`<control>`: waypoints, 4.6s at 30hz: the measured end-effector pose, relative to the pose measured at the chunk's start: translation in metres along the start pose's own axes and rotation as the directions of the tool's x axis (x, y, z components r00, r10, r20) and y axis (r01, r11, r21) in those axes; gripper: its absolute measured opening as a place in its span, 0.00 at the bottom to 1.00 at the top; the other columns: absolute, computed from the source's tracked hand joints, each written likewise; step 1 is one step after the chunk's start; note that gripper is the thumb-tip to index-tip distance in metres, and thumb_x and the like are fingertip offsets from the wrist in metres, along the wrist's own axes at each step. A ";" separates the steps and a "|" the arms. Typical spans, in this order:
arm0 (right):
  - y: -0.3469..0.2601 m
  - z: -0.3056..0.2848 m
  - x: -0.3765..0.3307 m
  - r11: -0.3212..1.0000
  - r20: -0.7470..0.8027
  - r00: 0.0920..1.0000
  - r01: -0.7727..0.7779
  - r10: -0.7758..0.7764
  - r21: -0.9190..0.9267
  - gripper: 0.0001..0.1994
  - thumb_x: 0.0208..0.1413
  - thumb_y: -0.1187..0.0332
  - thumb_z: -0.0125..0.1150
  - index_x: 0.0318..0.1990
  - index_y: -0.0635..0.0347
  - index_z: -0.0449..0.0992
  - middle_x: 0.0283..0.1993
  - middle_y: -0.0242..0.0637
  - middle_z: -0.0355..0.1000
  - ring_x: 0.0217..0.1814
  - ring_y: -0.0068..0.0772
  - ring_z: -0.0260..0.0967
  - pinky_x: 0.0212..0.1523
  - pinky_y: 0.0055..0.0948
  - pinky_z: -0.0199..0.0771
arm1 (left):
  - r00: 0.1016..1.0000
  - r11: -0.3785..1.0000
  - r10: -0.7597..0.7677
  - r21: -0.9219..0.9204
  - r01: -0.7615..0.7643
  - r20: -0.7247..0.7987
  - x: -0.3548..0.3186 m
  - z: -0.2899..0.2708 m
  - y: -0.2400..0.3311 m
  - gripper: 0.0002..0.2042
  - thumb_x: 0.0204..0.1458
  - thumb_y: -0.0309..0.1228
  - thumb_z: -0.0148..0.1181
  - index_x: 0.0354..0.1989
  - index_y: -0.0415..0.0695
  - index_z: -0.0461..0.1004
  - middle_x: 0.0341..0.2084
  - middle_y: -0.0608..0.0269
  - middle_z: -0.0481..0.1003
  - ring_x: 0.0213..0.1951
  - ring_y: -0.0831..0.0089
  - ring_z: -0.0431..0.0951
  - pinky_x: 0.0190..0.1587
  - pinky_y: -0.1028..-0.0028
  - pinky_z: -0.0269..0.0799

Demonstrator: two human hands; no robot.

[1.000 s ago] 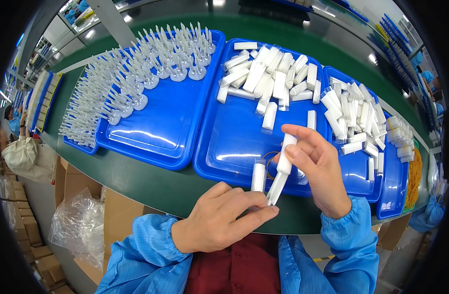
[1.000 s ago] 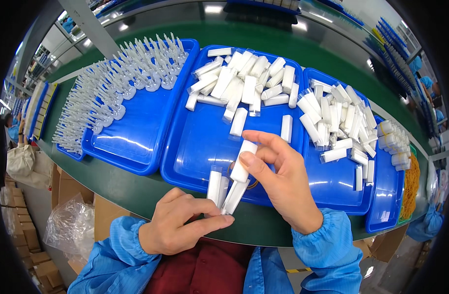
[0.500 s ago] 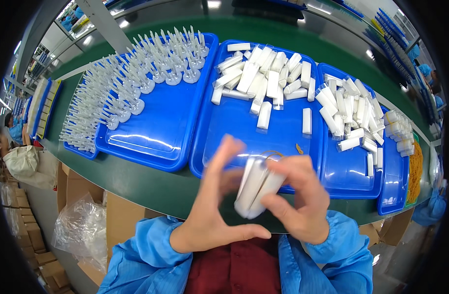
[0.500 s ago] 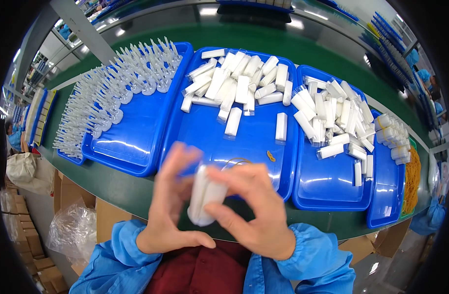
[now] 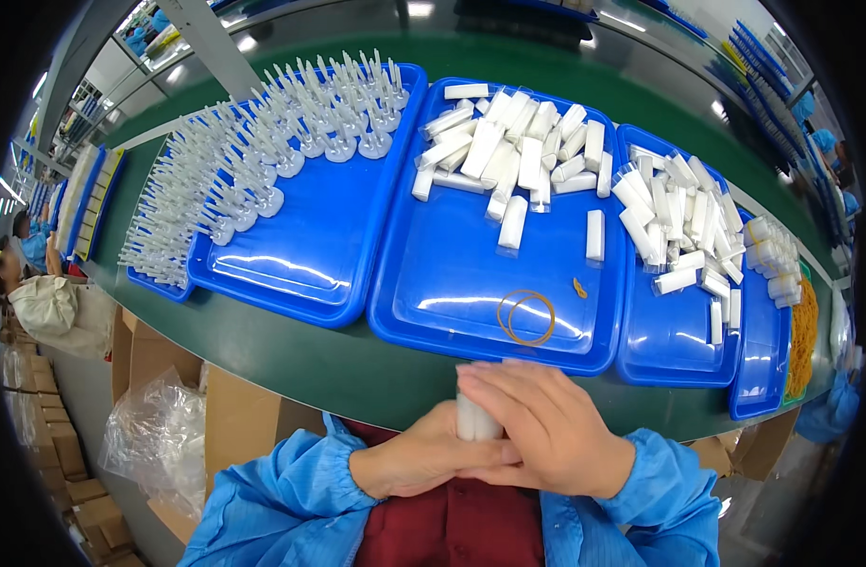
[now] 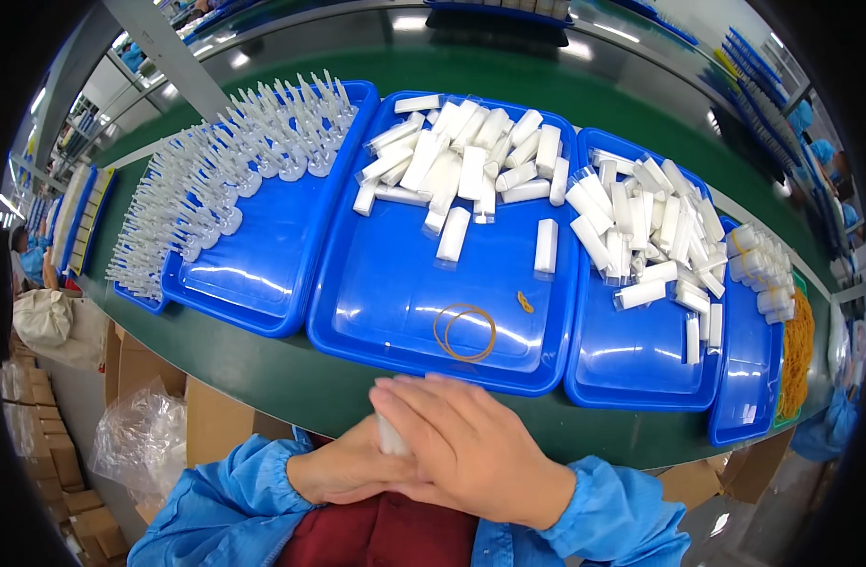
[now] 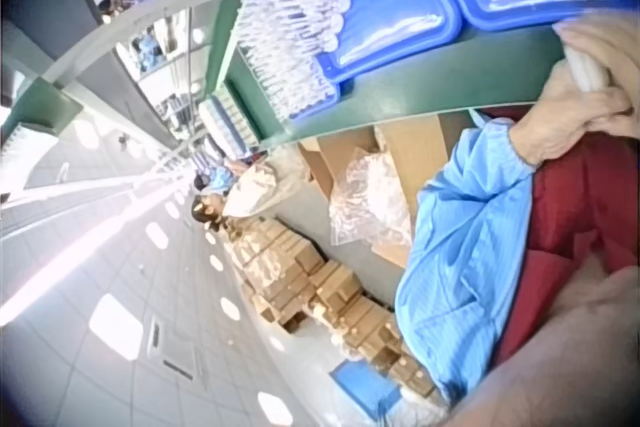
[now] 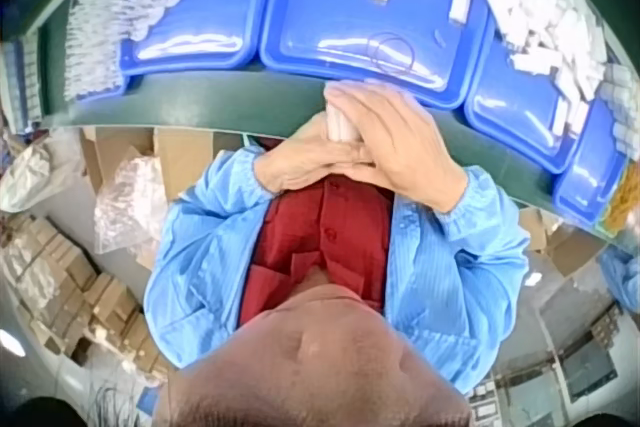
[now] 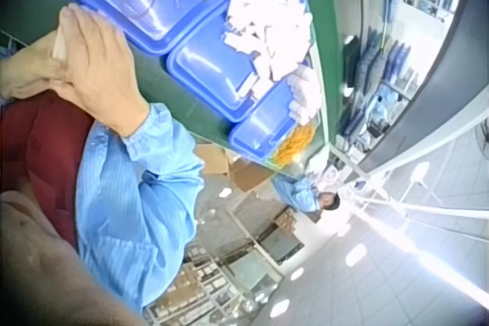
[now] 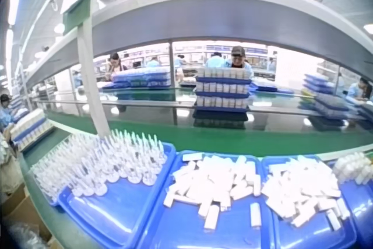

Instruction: Assembling small white plastic components by bundling them with rubber bands.

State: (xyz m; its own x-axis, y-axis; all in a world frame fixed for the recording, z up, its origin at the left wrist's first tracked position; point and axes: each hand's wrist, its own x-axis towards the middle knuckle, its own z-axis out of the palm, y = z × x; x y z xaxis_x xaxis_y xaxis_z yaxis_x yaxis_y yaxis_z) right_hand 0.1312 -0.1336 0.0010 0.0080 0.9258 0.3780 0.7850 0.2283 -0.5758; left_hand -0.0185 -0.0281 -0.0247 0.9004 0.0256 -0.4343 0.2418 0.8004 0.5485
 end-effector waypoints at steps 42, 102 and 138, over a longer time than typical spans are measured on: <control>0.026 -0.007 0.016 0.809 -0.393 0.872 -0.006 0.292 0.588 0.27 0.54 0.72 0.69 0.60 0.65 0.66 0.55 0.45 0.75 0.58 0.37 0.75 0.59 0.37 0.71 | 0.957 0.898 0.280 0.330 -0.290 0.077 0.024 0.009 0.061 0.10 0.51 0.26 0.69 0.37 0.38 0.73 0.28 0.62 0.79 0.34 0.73 0.82 0.41 0.71 0.77; 0.013 -0.037 -0.016 0.994 -0.476 0.874 -0.113 0.096 -0.007 0.33 0.36 0.77 0.77 0.56 0.60 0.76 0.49 0.39 0.74 0.42 0.39 0.71 0.40 0.34 0.74 | 0.906 0.873 0.415 0.243 -0.423 0.084 0.037 0.033 0.035 0.49 0.48 0.35 0.75 0.74 0.38 0.47 0.69 0.47 0.56 0.68 0.59 0.62 0.68 0.61 0.59; 0.285 -0.251 -0.278 0.185 -0.732 0.670 -0.740 0.124 -0.646 0.18 0.67 0.62 0.54 0.58 0.65 0.71 0.56 0.53 0.67 0.53 0.51 0.69 0.55 0.41 0.69 | 0.445 0.037 0.888 0.947 -0.320 0.116 -0.010 -0.041 0.106 0.20 0.54 0.19 0.59 0.57 0.36 0.71 0.59 0.50 0.68 0.61 0.65 0.70 0.60 0.67 0.69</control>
State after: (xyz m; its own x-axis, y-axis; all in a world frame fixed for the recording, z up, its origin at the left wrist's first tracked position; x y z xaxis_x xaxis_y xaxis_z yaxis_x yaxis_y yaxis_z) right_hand 0.5077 -0.4019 -0.0864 0.5561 0.4280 0.7124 0.5397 -0.8379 0.0822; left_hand -0.0169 0.0809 0.0082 0.6575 0.6527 0.3764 0.0635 -0.5457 0.8356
